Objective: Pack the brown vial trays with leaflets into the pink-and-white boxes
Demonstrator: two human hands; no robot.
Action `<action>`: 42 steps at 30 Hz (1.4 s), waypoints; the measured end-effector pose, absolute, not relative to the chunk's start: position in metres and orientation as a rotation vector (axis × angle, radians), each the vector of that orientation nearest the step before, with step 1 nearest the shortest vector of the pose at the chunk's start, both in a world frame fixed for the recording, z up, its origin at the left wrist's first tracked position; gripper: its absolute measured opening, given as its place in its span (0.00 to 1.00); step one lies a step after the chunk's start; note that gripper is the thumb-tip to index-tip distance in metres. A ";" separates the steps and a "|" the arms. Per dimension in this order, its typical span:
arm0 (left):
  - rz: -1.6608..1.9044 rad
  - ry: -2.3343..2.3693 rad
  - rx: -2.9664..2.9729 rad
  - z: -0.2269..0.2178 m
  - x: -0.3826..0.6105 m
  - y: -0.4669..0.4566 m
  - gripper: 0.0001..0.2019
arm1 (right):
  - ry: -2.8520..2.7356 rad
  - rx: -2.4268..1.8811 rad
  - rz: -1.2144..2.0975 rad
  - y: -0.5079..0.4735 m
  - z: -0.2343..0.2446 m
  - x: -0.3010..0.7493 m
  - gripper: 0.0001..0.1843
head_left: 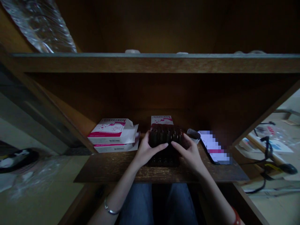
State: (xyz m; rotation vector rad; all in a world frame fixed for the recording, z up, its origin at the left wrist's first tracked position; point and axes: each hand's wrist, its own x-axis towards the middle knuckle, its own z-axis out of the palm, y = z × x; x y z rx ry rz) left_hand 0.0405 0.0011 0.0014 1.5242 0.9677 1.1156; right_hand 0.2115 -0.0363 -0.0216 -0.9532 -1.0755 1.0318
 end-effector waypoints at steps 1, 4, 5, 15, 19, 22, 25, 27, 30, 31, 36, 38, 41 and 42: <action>1.136 0.976 1.491 0.004 0.043 0.001 0.28 | -1.056 -0.956 1.028 -0.036 -0.017 0.209 0.19; 1.156 0.990 1.429 0.011 0.046 0.000 0.24 | -1.023 -0.961 1.005 -0.036 -0.004 0.204 0.16; 1.152 0.987 1.431 0.014 0.046 0.000 0.24 | -1.035 -0.958 0.994 -0.037 -0.001 0.205 0.16; 1.281 0.664 1.998 0.036 0.024 -0.002 0.22 | -1.573 -0.851 0.516 -0.045 0.009 0.237 0.27; 1.477 0.571 2.124 0.039 0.025 -0.006 0.22 | -1.568 -0.852 0.543 -0.055 0.018 0.233 0.30; 1.582 0.563 2.131 0.040 0.024 -0.007 0.22 | -1.473 -0.821 0.794 -0.063 0.022 0.232 0.35; 1.620 0.554 2.119 0.041 0.020 -0.008 0.24 | -1.264 -0.752 1.147 -0.066 0.024 0.234 0.39; 1.590 0.547 2.189 0.042 0.018 -0.010 0.23 | -1.071 -0.766 1.289 -0.065 0.026 0.234 0.34; 1.532 0.518 2.370 0.043 0.018 -0.015 0.22 | -0.864 -0.876 1.398 -0.064 0.032 0.231 0.30; 1.528 0.504 2.422 0.042 0.019 -0.017 0.22 | -0.848 -0.901 1.423 -0.064 0.034 0.230 0.31; 1.520 0.492 2.599 0.039 0.023 -0.023 0.25 | -0.872 -0.823 1.554 -0.070 0.036 0.227 0.28; 1.479 0.509 2.681 0.038 0.023 -0.023 0.26 | -0.853 -0.841 1.557 -0.071 0.036 0.226 0.28; 1.490 0.563 2.713 0.036 0.023 -0.024 0.27 | -0.801 -0.860 1.513 -0.070 0.039 0.222 0.25; 1.524 0.600 2.663 0.036 0.024 -0.024 0.28 | -0.791 -0.847 1.496 -0.069 0.040 0.221 0.24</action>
